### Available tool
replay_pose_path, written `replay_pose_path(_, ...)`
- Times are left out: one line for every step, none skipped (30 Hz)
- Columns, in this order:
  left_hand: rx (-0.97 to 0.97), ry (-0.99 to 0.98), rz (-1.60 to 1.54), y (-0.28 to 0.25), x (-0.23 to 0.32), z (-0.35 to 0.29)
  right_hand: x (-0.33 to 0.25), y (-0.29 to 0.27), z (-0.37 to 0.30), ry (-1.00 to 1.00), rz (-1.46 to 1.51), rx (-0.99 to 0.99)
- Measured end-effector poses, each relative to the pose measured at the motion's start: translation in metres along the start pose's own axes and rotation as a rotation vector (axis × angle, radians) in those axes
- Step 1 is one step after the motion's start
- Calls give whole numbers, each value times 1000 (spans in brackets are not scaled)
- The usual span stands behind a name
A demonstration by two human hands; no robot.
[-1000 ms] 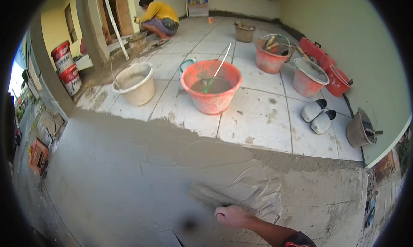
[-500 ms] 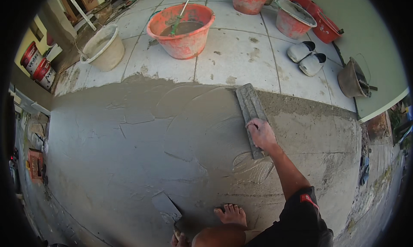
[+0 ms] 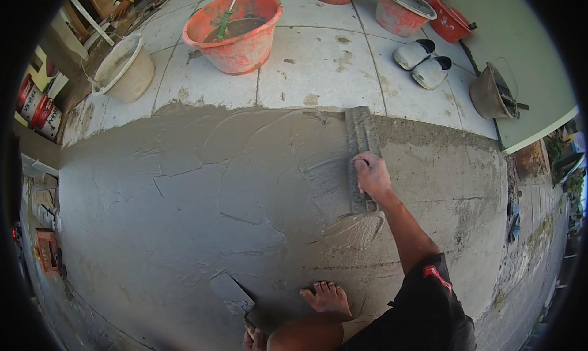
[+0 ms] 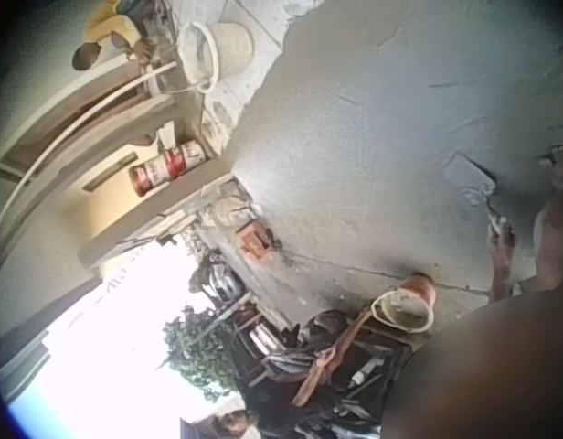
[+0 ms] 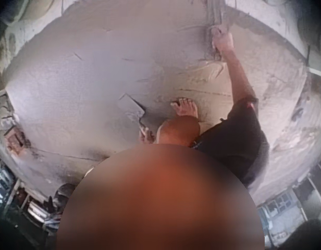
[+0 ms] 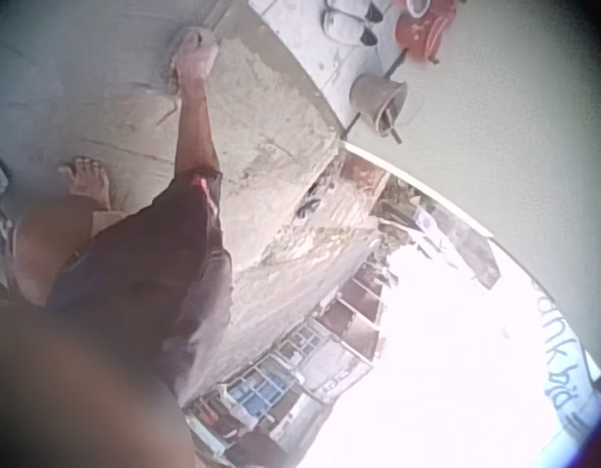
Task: Smoothing wet cement with a trowel and a float on an outdoor surface.
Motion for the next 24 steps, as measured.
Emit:
replay_pose_path(-8,-2,6,-2,-3,3,8,-14,-6,-5,46,42)
replay_pose_path(6,-5,-3,-1,-4,1,14,-26,-18,30,114,61)
replay_pose_path(-3,-22,-5,3,-4,-1,22,-35,-35,66,183,81)
replay_pose_path(-23,-37,-4,7,-4,0,38,-41,-53,118,344,103)
replay_pose_path(-19,-33,-11,10,-4,3,50,-41,-68,168,508,125)
replay_pose_path(-18,-24,-42,12,-6,2,52,-31,-76,168,510,114)
replay_pose_path(-19,-14,-73,14,-6,2,56,-15,-84,236,676,114)
replay_pose_path(-17,-14,-77,16,-5,2,53,0,-88,304,838,119)
replay_pose_path(-35,31,-66,19,1,2,42,14,-81,290,839,77)
replay_pose_path(-48,76,-52,17,5,-1,29,33,-70,283,842,33)
replay_pose_path(-35,77,-54,10,4,-3,17,59,-60,267,865,-57)
replay_pose_path(-17,86,-39,3,4,0,5,89,-48,244,887,-152)
replay_pose_path(-6,95,-29,0,4,4,-9,116,-39,227,808,-239)
replay_pose_path(15,106,-45,-3,9,5,-20,145,-35,214,733,-340)
replay_pose_path(5,82,-49,0,13,4,-29,163,-34,207,729,-375)
replay_pose_path(-2,60,-55,2,14,3,-37,183,-38,160,522,-506)
replay_pose_path(32,81,-85,0,13,4,-44,204,-42,100,319,-641)
replay_pose_path(13,88,-74,-3,11,7,-52,214,-47,82,320,-680)
replay_pose_path(-6,96,-61,-5,11,9,-60,220,-57,24,82,-813)
replay_pose_path(1,110,-81,-2,13,8,-62,217,-61,-39,-169,-911)
replay_pose_path(13,110,-65,0,18,6,-58,216,-59,-59,-173,-917)
replay_pose_path(20,111,-45,2,23,5,-56,212,-53,-204,-209,-868)
replay_pose_path(13,124,-50,-1,25,4,-62,205,-47,-344,-243,-810)
replay_pose_path(14,94,-66,-4,23,4,-65,197,-39,-357,-246,-797)
Point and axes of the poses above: each hand's wrist, its own z-axis towards the middle knuckle, its own y-axis out of the palm, x = y × z, the point moved 4 cm from there along z, towards the middle knuckle, and after that the axes turned 4 degrees about -y, right-handed, at the moved point
